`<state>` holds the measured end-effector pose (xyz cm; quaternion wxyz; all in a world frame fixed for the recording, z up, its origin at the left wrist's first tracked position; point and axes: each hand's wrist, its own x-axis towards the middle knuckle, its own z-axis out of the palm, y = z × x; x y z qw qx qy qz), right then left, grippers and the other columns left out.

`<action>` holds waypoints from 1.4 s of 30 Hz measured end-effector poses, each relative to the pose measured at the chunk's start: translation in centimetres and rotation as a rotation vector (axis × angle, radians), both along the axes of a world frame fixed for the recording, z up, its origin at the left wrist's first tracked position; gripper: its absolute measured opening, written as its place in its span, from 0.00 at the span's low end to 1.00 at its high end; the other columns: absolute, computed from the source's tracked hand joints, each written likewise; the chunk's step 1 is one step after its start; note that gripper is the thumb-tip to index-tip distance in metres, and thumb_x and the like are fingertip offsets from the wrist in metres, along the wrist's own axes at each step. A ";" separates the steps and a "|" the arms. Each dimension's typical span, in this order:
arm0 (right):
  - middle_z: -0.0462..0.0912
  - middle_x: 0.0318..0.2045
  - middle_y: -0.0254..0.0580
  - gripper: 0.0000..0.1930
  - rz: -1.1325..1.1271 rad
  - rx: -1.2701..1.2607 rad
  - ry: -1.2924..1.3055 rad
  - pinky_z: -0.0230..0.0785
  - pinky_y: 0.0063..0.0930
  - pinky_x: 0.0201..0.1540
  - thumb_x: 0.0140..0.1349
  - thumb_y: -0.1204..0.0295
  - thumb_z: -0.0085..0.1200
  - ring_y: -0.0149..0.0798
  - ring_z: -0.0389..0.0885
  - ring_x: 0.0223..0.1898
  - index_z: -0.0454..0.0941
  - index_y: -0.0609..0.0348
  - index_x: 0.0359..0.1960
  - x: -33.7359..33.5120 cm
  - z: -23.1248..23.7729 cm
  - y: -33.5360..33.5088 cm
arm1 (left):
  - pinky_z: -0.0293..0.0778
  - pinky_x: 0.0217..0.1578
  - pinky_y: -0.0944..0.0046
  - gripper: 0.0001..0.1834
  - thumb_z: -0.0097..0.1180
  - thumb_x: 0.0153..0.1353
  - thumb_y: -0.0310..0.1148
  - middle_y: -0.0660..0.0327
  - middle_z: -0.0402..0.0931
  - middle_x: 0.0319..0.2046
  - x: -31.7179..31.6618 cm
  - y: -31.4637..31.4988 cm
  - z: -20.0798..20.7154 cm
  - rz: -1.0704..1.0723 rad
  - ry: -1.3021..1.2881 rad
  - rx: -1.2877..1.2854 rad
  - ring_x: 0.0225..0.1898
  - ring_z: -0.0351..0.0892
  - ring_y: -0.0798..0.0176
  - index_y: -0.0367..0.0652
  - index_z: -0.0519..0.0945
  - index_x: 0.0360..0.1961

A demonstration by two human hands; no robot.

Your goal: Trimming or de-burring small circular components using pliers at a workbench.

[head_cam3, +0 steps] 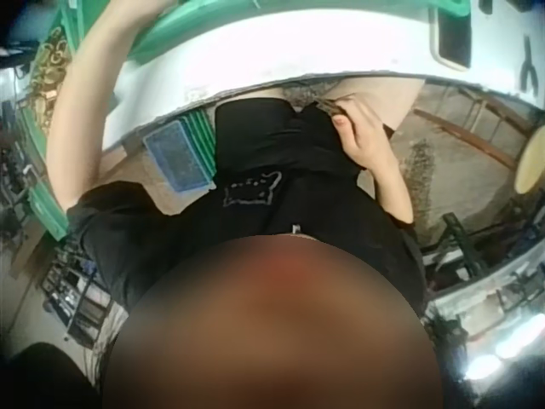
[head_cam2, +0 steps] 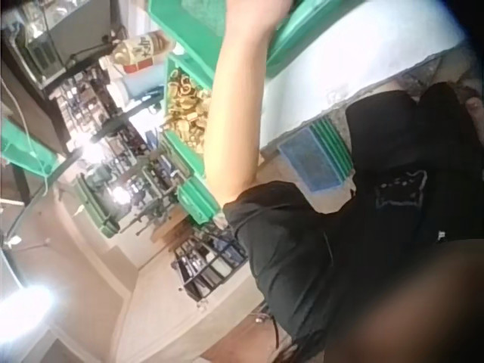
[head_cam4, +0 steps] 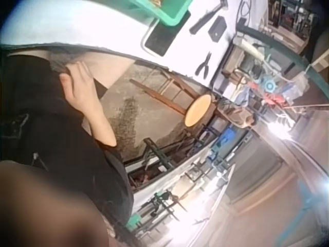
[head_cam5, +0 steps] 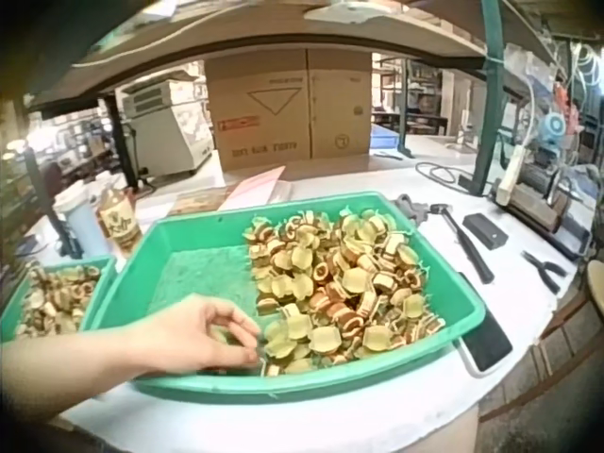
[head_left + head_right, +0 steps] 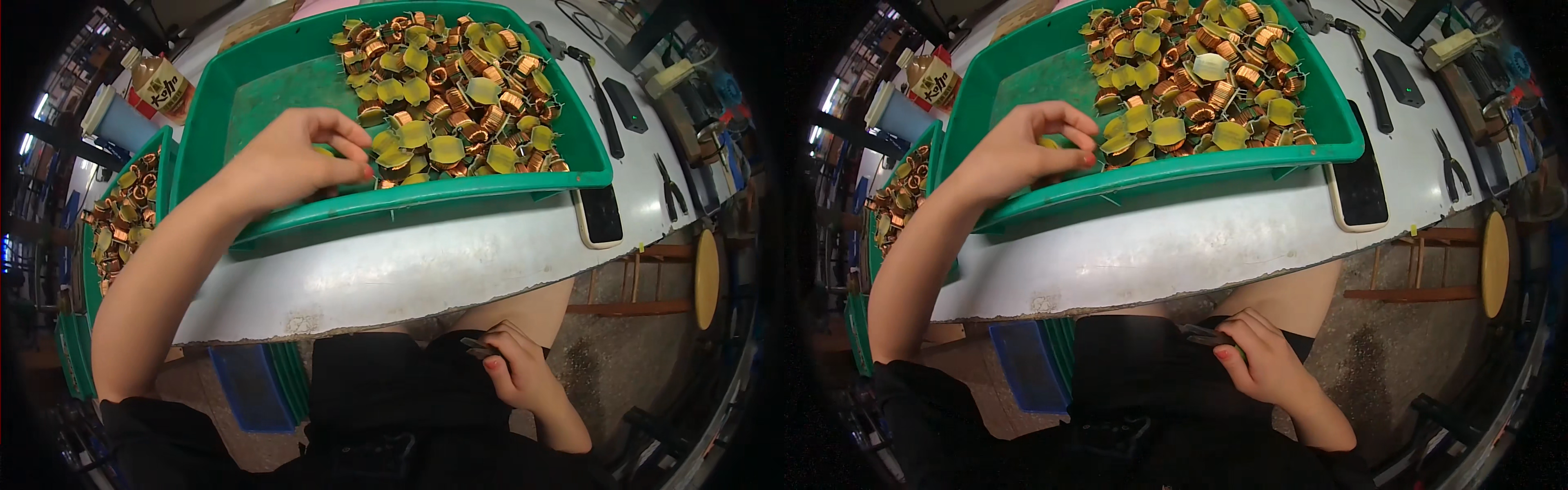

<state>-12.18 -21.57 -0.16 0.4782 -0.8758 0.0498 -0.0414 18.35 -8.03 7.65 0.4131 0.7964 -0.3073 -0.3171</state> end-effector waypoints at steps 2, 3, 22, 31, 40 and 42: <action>0.75 0.31 0.46 0.08 0.008 -0.005 0.002 0.66 0.29 0.38 0.55 0.74 0.51 0.46 0.71 0.32 0.72 0.65 0.36 0.1 -0.1 0.0 | 0.71 0.26 0.73 0.16 0.65 0.47 0.30 0.61 0.77 0.27 0.1 -0.1 -0.3 -0.021 0.009 -0.021 0.23 0.72 0.70 0.34 0.77 0.36; 0.75 0.31 0.46 0.08 0.017 -0.013 0.005 0.66 0.29 0.38 0.55 0.74 0.51 0.46 0.71 0.32 0.72 0.65 0.36 0.2 -0.1 0.1 | 0.71 0.26 0.73 0.17 0.65 0.47 0.30 0.60 0.77 0.27 0.0 -0.5 -0.3 -0.033 -0.018 -0.001 0.23 0.72 0.70 0.34 0.77 0.36; 0.75 0.32 0.46 0.09 0.052 -0.082 0.062 0.66 0.29 0.38 0.56 0.74 0.52 0.45 0.72 0.33 0.72 0.65 0.37 -0.2 -0.7 -0.2 | 0.45 0.08 0.84 0.14 0.54 0.58 0.31 0.56 0.73 0.33 -0.9 5.5 3.4 0.317 0.548 -0.592 0.20 0.61 0.77 0.31 0.73 0.42; 0.75 0.31 0.46 0.09 0.080 0.194 0.093 0.66 0.29 0.39 0.60 0.71 0.48 0.44 0.72 0.32 0.72 0.65 0.37 -0.2 1.1 0.9 | 0.82 0.19 0.64 0.30 0.64 0.42 0.17 0.36 0.70 0.44 -13.1 6.3 0.6 0.074 1.008 -0.891 0.40 0.79 0.37 0.33 0.61 0.46; 0.72 0.41 0.50 0.17 -0.230 1.329 0.095 0.64 0.40 0.50 0.64 0.64 0.41 0.43 0.70 0.43 0.67 0.66 0.46 -1.6 2.0 0.6 | 0.82 0.34 0.62 0.25 0.56 0.44 0.07 0.43 0.71 0.50 -18.0 5.5 -3.4 0.095 1.134 -0.715 0.44 0.78 0.43 0.35 0.68 0.44; 0.71 0.42 0.51 0.18 -0.288 1.500 0.100 0.64 0.42 0.52 0.64 0.64 0.40 0.44 0.70 0.45 0.66 0.66 0.48 -1.7 2.7 0.7 | 0.81 0.39 0.62 0.25 0.54 0.46 0.07 0.44 0.70 0.51 -18.5 5.5 -3.9 0.098 1.136 -0.691 0.46 0.77 0.44 0.35 0.68 0.47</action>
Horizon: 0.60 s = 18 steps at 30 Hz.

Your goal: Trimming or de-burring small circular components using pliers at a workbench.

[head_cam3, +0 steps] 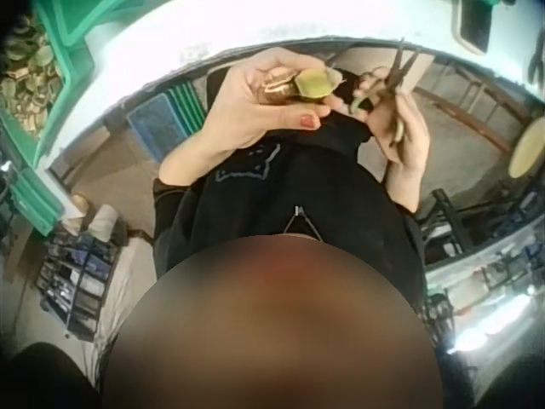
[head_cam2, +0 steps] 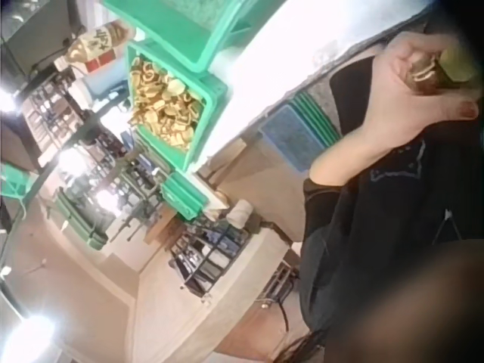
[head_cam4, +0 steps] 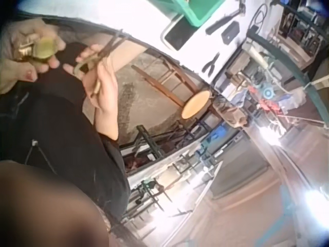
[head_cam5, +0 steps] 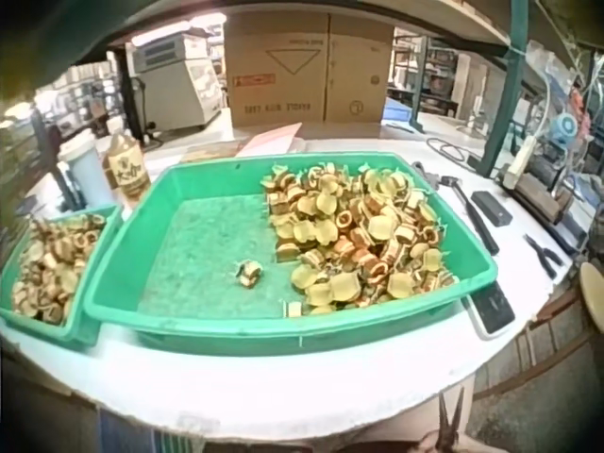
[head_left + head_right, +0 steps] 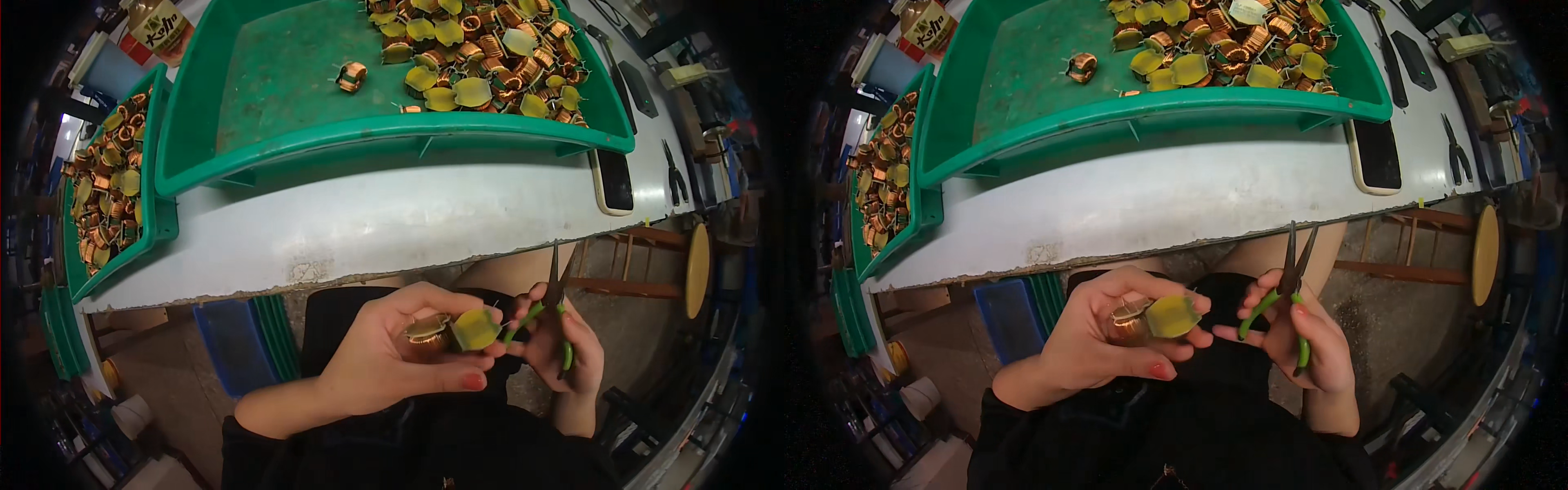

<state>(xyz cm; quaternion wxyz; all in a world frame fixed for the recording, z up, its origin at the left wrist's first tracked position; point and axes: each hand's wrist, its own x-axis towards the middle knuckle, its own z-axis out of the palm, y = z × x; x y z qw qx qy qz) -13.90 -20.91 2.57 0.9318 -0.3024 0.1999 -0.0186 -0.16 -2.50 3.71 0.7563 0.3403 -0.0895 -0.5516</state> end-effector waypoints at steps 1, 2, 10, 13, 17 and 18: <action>0.71 0.44 0.51 0.19 0.021 -0.050 0.028 0.63 0.44 0.53 0.64 0.64 0.40 0.44 0.69 0.46 0.65 0.67 0.49 -0.2 0.4 0.2 | 0.81 0.40 0.62 0.26 0.54 0.47 0.07 0.44 0.70 0.52 -0.1 0.0 -0.3 0.016 0.000 -0.020 0.47 0.77 0.45 0.36 0.68 0.49; 0.70 0.45 0.52 0.20 0.041 -0.099 0.055 0.63 0.45 0.53 0.63 0.65 0.41 0.45 0.68 0.48 0.63 0.67 0.51 -0.4 0.7 0.4 | 0.80 0.42 0.62 0.27 0.53 0.48 0.08 0.45 0.69 0.52 -0.3 0.0 -0.5 0.032 -0.001 -0.041 0.47 0.76 0.45 0.36 0.68 0.50; 0.68 0.48 0.54 0.23 0.150 -0.272 0.046 0.61 0.44 0.55 0.63 0.65 0.41 0.47 0.66 0.52 0.60 0.70 0.55 -0.7 1.5 0.7 | 0.77 0.47 0.59 0.31 0.51 0.50 0.09 0.44 0.66 0.56 -0.2 -0.4 -1.0 0.062 -0.028 -0.132 0.49 0.75 0.45 0.39 0.65 0.57; 0.68 0.49 0.55 0.21 0.131 -0.267 0.033 0.59 0.39 0.56 0.63 0.67 0.41 0.46 0.66 0.52 0.61 0.70 0.54 -0.6 1.8 1.1 | 0.78 0.46 0.58 0.29 0.51 0.49 0.09 0.45 0.65 0.56 -0.3 -0.3 -1.4 0.009 -0.043 -0.109 0.49 0.75 0.45 0.38 0.67 0.54; 0.68 0.49 0.54 0.20 0.117 -0.299 0.061 0.58 0.34 0.56 0.64 0.68 0.40 0.44 0.66 0.51 0.63 0.70 0.54 -0.7 2.4 1.4 | 0.78 0.46 0.58 0.27 0.53 0.47 0.08 0.46 0.66 0.54 -0.8 -0.8 -2.1 0.061 -0.055 -0.108 0.48 0.76 0.45 0.39 0.67 0.50; 0.69 0.49 0.53 0.20 0.117 -0.316 0.073 0.58 0.33 0.56 0.64 0.69 0.39 0.43 0.67 0.51 0.63 0.70 0.53 -0.8 2.5 1.4 | 0.78 0.45 0.57 0.27 0.53 0.47 0.08 0.46 0.66 0.53 -0.9 -1.0 -2.4 0.100 -0.062 -0.110 0.47 0.76 0.45 0.39 0.67 0.49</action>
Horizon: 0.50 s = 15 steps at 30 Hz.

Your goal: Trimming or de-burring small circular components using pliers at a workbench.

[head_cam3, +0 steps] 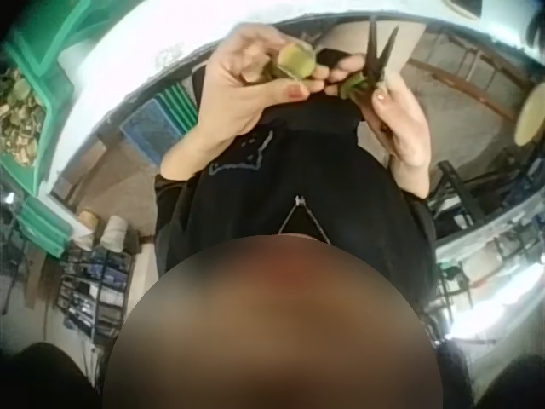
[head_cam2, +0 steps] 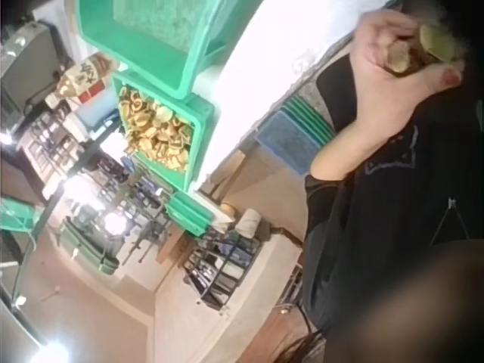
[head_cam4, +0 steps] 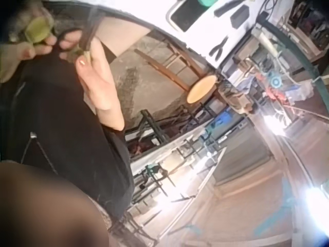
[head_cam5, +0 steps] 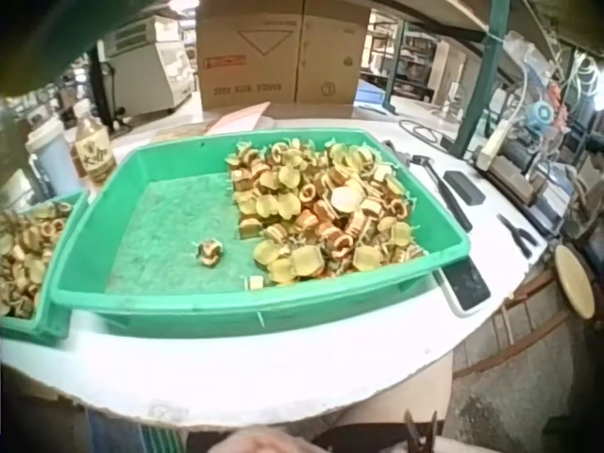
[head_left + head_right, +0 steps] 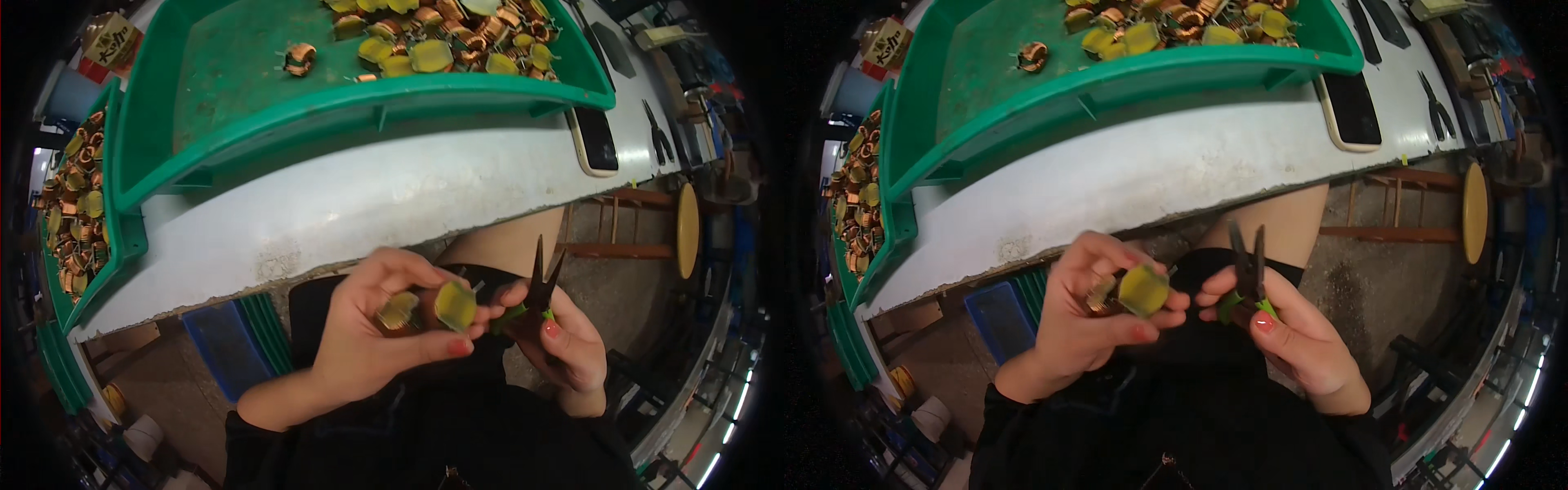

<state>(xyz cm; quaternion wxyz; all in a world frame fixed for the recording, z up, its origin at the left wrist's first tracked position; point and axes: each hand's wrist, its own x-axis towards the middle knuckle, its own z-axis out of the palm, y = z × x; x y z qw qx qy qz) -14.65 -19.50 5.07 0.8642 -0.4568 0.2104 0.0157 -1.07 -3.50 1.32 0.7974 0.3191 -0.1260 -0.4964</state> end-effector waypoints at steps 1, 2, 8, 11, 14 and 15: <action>0.69 0.48 0.53 0.19 -0.001 -0.018 0.013 0.58 0.31 0.56 0.64 0.69 0.39 0.42 0.67 0.51 0.63 0.70 0.53 0.0 0.1 0.0 | 0.78 0.45 0.57 0.26 0.54 0.46 0.08 0.47 0.67 0.53 -0.1 -0.2 -0.3 0.039 -0.004 -0.003 0.47 0.76 0.45 0.39 0.67 0.47; 0.69 0.48 0.53 0.19 -0.012 -0.020 0.041 0.58 0.31 0.56 0.64 0.69 0.39 0.42 0.67 0.51 0.63 0.70 0.53 -0.1 0.4 0.0 | 0.78 0.45 0.57 0.26 0.54 0.46 0.08 0.47 0.67 0.53 -0.5 -0.3 -0.3 0.028 0.024 -0.005 0.47 0.76 0.45 0.39 0.67 0.47; 0.73 0.40 0.46 0.14 0.152 -0.355 0.135 0.62 0.29 0.47 0.64 0.71 0.44 0.38 0.70 0.42 0.67 0.67 0.47 0.5 1.3 -1.1 | 0.78 0.46 0.60 0.24 0.58 0.46 0.09 0.48 0.69 0.50 -0.2 -0.6 -0.5 0.088 -0.039 0.023 0.45 0.78 0.50 0.38 0.67 0.44; 0.73 0.35 0.43 0.11 0.315 -0.795 0.190 0.63 0.29 0.41 0.61 0.72 0.48 0.38 0.70 0.36 0.69 0.65 0.42 0.6 1.7 -1.4 | 0.78 0.44 0.61 0.26 0.59 0.44 0.08 0.48 0.69 0.50 -0.4 -0.7 -0.9 0.105 -0.037 0.001 0.45 0.78 0.49 0.38 0.67 0.44; 0.72 0.33 0.43 0.09 0.281 -0.990 0.128 0.63 0.29 0.38 0.60 0.73 0.50 0.39 0.68 0.33 0.69 0.65 0.39 0.8 0.7 -1.3 | 0.78 0.44 0.62 0.26 0.59 0.44 0.07 0.47 0.69 0.50 -0.7 -0.9 -0.7 0.113 -0.007 0.006 0.45 0.78 0.49 0.38 0.67 0.44; 0.72 0.32 0.44 0.08 0.265 -1.087 0.091 0.63 0.29 0.36 0.59 0.74 0.51 0.40 0.68 0.32 0.69 0.64 0.38 0.8 0.3 -1.2 | 0.78 0.43 0.62 0.26 0.59 0.43 0.07 0.47 0.70 0.50 -0.8 -0.9 -0.6 0.120 0.006 0.010 0.44 0.78 0.50 0.38 0.68 0.43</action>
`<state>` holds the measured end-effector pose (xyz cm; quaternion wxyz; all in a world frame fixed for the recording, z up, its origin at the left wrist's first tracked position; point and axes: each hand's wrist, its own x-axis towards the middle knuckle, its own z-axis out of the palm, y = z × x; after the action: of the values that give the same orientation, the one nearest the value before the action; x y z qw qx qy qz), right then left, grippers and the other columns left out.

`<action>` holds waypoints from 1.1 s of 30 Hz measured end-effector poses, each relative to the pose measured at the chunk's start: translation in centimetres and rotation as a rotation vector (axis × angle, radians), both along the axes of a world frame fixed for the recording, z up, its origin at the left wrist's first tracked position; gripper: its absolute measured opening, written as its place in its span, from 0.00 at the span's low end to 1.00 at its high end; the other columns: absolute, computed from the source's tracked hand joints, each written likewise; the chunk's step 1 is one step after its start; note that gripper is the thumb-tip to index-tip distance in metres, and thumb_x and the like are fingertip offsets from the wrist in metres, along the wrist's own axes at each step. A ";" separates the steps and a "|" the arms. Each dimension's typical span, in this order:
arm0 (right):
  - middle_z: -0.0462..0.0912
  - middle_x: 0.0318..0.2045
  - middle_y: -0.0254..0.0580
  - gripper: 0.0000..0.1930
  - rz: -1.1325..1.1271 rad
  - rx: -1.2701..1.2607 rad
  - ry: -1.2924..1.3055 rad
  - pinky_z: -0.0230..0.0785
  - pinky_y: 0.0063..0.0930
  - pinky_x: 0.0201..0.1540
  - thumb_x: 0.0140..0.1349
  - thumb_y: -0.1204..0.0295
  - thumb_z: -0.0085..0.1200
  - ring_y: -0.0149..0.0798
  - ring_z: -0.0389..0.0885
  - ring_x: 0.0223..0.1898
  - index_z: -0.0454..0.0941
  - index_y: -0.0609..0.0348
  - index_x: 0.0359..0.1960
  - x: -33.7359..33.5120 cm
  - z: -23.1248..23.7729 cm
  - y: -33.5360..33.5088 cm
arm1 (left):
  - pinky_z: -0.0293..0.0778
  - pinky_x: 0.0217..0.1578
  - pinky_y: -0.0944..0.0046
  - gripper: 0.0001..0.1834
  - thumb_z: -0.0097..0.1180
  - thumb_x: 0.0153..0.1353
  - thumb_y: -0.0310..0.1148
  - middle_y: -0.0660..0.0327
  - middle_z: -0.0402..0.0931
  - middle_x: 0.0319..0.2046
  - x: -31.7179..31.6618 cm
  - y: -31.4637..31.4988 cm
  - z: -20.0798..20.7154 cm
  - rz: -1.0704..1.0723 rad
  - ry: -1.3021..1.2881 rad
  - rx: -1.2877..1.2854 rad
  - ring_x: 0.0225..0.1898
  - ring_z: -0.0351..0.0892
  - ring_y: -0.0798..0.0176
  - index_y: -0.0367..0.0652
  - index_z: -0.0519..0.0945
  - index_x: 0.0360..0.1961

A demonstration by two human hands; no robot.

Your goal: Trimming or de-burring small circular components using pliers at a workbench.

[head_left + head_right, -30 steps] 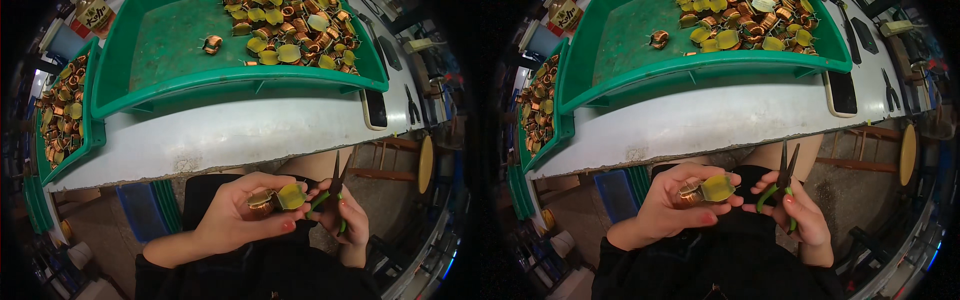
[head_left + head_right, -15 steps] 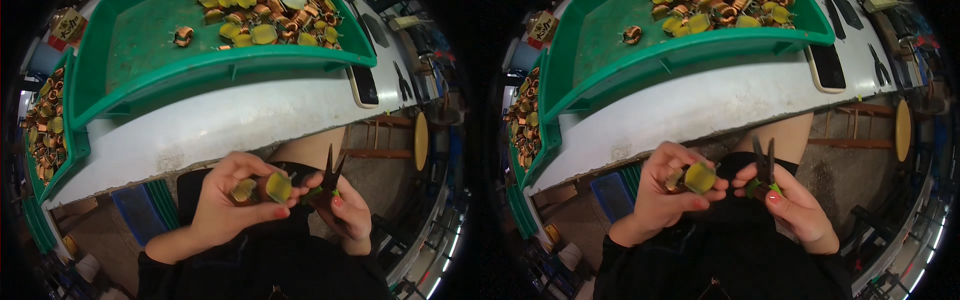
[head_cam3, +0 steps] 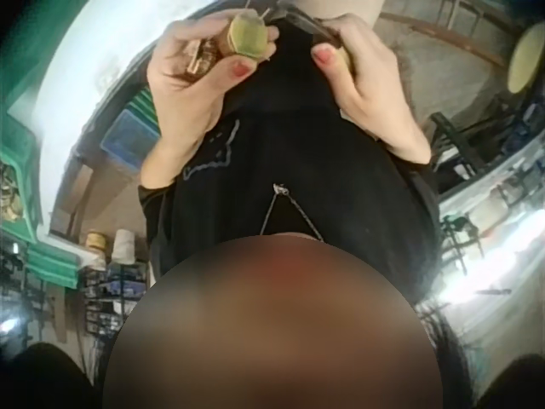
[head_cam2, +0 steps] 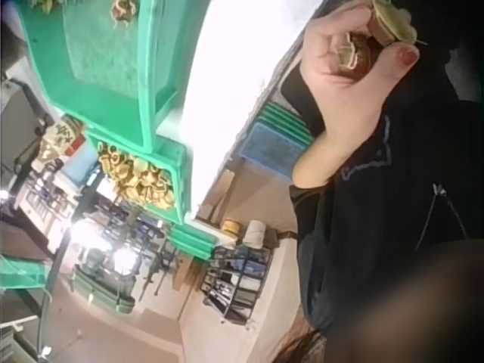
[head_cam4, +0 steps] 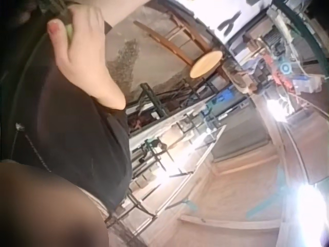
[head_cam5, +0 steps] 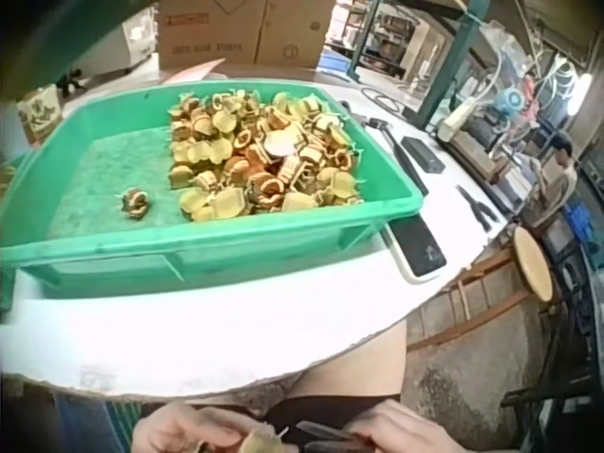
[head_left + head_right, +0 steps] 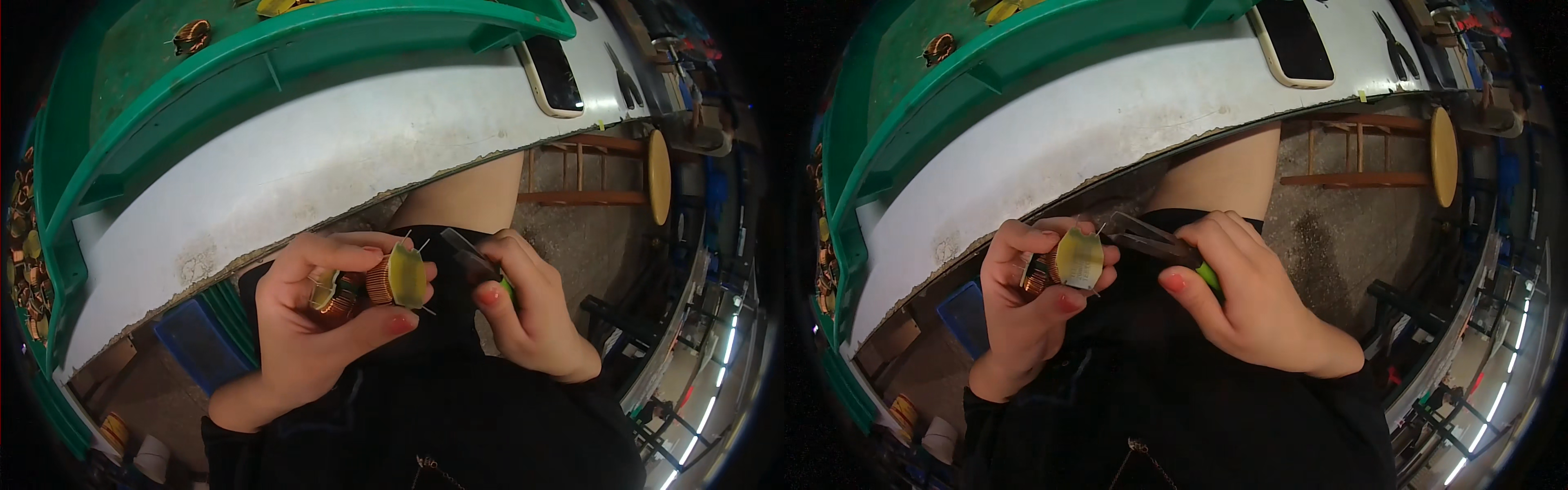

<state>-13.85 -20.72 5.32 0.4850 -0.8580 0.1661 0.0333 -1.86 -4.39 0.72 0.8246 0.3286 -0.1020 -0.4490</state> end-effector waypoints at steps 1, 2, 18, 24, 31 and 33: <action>0.71 0.31 0.44 0.08 0.014 -0.091 -0.048 0.63 0.29 0.35 0.58 0.75 0.52 0.41 0.67 0.30 0.69 0.64 0.36 0.0 -0.3 0.1 | 0.78 0.43 0.63 0.26 0.59 0.43 0.07 0.47 0.70 0.50 0.0 0.0 0.0 0.008 0.012 0.003 0.44 0.78 0.50 0.37 0.68 0.43; 0.71 0.31 0.44 0.08 0.015 -0.089 -0.047 0.63 0.29 0.35 0.58 0.75 0.52 0.41 0.67 0.30 0.69 0.64 0.36 0.0 -0.5 0.2 | 0.78 0.43 0.63 0.26 0.59 0.43 0.07 0.47 0.70 0.50 -0.1 0.0 0.0 0.009 0.013 0.005 0.44 0.78 0.50 0.37 0.68 0.43; 0.70 0.28 0.44 0.06 0.085 -0.089 -0.065 0.63 0.29 0.34 0.58 0.76 0.51 0.43 0.67 0.29 0.70 0.64 0.35 0.2 -1.0 0.6 | 0.78 0.42 0.65 0.23 0.64 0.41 0.11 0.48 0.73 0.47 -0.3 0.3 -0.6 -0.019 -0.142 0.045 0.41 0.79 0.58 0.37 0.71 0.39; 0.70 0.26 0.43 0.05 0.092 -0.090 -0.087 0.64 0.28 0.32 0.58 0.76 0.51 0.43 0.67 0.27 0.70 0.64 0.34 0.2 -1.1 0.5 | 0.78 0.43 0.66 0.23 0.65 0.41 0.12 0.49 0.74 0.46 -0.3 0.3 -0.4 -0.020 -0.143 0.061 0.41 0.79 0.59 0.37 0.72 0.39; 0.69 0.24 0.42 0.07 0.120 -0.198 -0.124 0.63 0.27 0.28 0.57 0.74 0.53 0.41 0.66 0.24 0.70 0.64 0.33 0.1 -1.7 0.5 | 0.77 0.43 0.67 0.23 0.66 0.40 0.13 0.50 0.75 0.45 -0.6 0.4 -0.6 -0.016 -0.132 0.106 0.40 0.79 0.61 0.37 0.72 0.38; 0.69 0.24 0.42 0.07 0.124 -0.254 -0.147 0.63 0.27 0.27 0.57 0.74 0.53 0.41 0.66 0.23 0.70 0.64 0.33 0.1 -1.9 0.5 | 0.77 0.42 0.67 0.23 0.66 0.40 0.13 0.50 0.75 0.45 -0.7 0.3 -0.6 -0.008 -0.150 0.110 0.40 0.79 0.61 0.37 0.72 0.38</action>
<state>-13.78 -20.27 3.37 0.3803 -0.9212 0.0795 -0.0208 -2.52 -4.11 0.07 0.7935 0.4056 -0.1400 -0.4316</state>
